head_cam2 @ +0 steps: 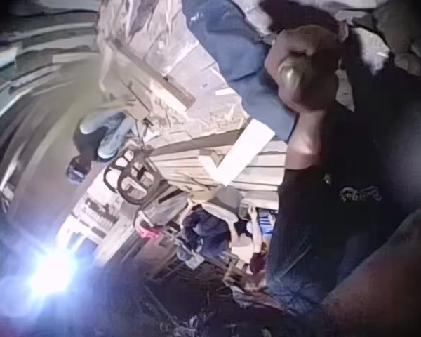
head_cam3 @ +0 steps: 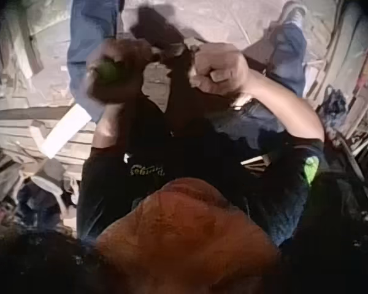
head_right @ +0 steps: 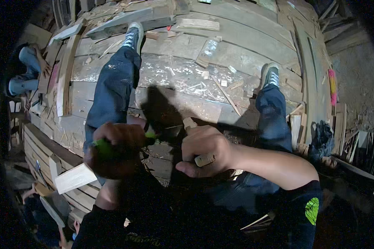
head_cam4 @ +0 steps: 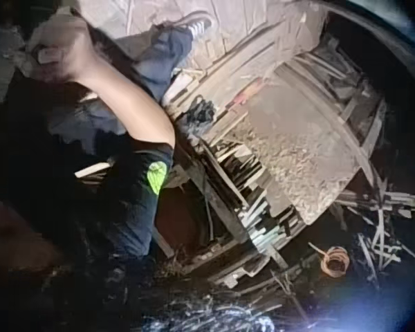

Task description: The person carves a small piece of wood using a hand chisel while holding the piece in their other hand.

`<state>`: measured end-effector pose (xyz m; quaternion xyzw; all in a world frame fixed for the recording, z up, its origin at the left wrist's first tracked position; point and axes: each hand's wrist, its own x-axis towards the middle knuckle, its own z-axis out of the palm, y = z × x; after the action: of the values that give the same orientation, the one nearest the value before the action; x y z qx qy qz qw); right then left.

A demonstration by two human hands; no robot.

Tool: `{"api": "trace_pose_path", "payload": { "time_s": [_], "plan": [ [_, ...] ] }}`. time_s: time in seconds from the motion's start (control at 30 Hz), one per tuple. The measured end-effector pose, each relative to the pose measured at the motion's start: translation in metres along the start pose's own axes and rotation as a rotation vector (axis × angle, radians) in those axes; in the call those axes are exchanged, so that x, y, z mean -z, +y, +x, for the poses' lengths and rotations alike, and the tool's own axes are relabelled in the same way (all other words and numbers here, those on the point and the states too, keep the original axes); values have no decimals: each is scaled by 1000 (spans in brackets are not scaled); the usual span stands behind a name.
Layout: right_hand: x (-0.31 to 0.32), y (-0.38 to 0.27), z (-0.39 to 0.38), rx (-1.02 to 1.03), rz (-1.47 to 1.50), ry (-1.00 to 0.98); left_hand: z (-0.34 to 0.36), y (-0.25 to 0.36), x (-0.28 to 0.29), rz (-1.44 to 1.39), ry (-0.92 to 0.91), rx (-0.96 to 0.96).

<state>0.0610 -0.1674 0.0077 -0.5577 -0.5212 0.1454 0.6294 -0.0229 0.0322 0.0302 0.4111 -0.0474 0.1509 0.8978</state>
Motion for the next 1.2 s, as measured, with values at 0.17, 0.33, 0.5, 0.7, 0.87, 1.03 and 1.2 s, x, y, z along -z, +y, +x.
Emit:
{"api": "trace_pose_path", "payload": {
  "time_s": [0.17,0.33,0.5,0.7,0.87,1.03,1.2],
  "plan": [
    [2,-3,1,-5,-25,-7,2,2,-6,277,-220,-30],
    [5,-7,-5,-35,-30,-87,-1,-33,-7,266,-176,36],
    [5,-3,-4,-43,18,28,-2,0,2,-35,-62,-52],
    [12,-8,-1,-16,-23,-74,1,-30,-10,210,-130,7],
    [8,-3,1,-9,71,5,1,-15,7,66,22,-9],
    [6,2,1,-43,99,58,0,1,1,21,-17,-127],
    [11,-4,-3,-39,50,64,-1,-27,-10,225,-210,-3]
  ]
}}
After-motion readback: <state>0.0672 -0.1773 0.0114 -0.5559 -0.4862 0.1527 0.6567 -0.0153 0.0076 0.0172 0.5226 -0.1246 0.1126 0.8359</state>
